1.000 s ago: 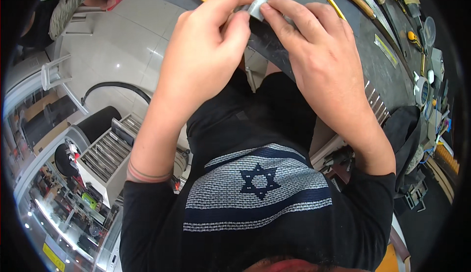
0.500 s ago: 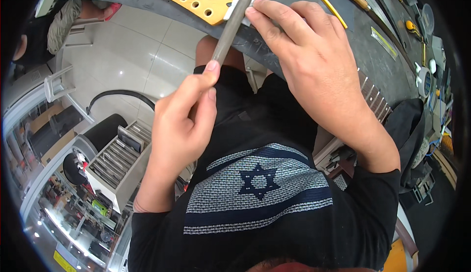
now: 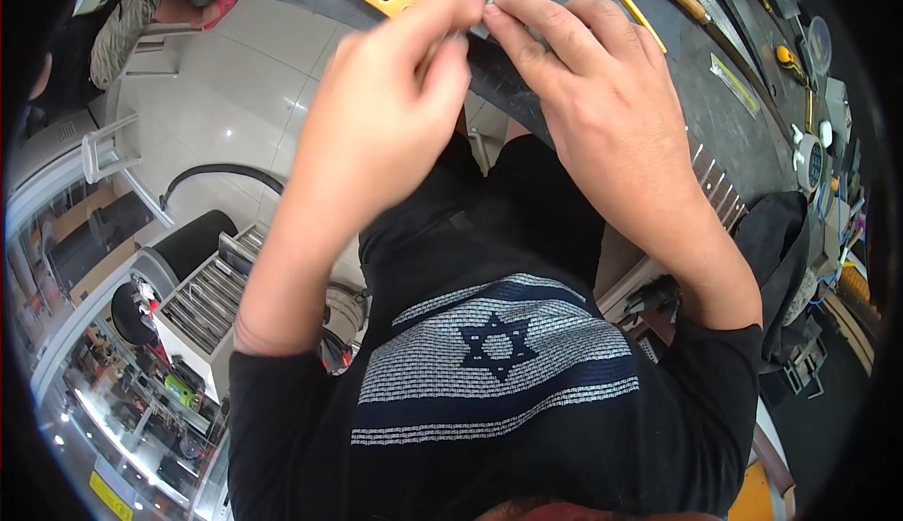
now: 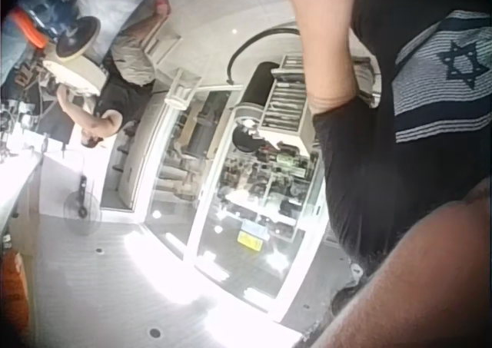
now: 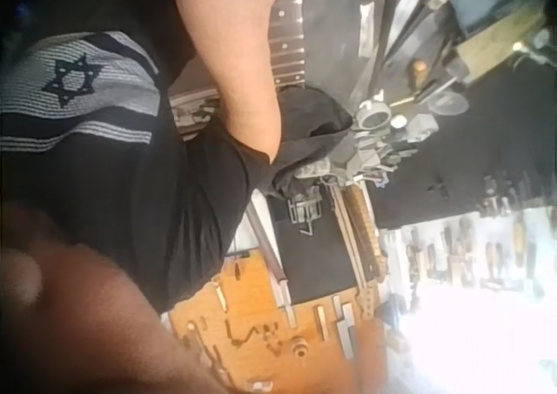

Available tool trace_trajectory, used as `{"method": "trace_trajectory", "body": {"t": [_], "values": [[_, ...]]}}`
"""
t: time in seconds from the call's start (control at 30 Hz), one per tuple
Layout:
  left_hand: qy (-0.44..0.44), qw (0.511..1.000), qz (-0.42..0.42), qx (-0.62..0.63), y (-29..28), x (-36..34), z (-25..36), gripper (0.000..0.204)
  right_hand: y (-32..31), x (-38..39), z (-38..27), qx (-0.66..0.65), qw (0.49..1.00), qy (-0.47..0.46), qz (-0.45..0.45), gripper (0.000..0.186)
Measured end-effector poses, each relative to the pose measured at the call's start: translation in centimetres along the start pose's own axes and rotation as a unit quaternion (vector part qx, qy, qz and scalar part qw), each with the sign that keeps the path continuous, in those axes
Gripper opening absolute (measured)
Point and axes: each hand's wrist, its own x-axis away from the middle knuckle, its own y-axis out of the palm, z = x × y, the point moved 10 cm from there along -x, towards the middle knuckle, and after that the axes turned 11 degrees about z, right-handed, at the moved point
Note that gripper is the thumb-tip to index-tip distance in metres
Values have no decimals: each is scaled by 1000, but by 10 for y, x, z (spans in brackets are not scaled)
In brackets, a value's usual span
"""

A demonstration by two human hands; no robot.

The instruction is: The person uses a file to smooth the edges of the nut on a guitar neck, switching between several files and checking the fit multiple times.

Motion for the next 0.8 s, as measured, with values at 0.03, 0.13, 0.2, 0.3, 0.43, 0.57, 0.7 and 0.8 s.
{"method": "trace_trajectory", "body": {"t": [0.03,0.13,0.2,0.3,0.43,0.57,0.7,0.8], "values": [[-9,1000,4,14,0,-10,3,31,-1,0,0,0,1000,-1,-1,66],[1,994,59,88,-12,-11,-5,27,1,2,-1,5,1000,0,-2,66],[-38,996,37,74,-19,-1,-14,27,2,1,-2,12,1000,-6,-1,66],[-39,997,17,57,-7,8,-16,28,2,2,-2,-3,1000,-8,11,66],[-42,999,6,8,-8,31,-19,31,0,2,0,4,1000,-5,11,63],[-9,1000,16,-16,-26,65,-12,36,1,1,-2,-3,1000,-3,13,60],[20,1000,12,17,6,-3,-2,30,-1,-1,-2,6,1000,-7,8,60],[0,994,25,108,-3,-20,5,34,-1,-3,-1,-14,1000,6,-14,60]]}}
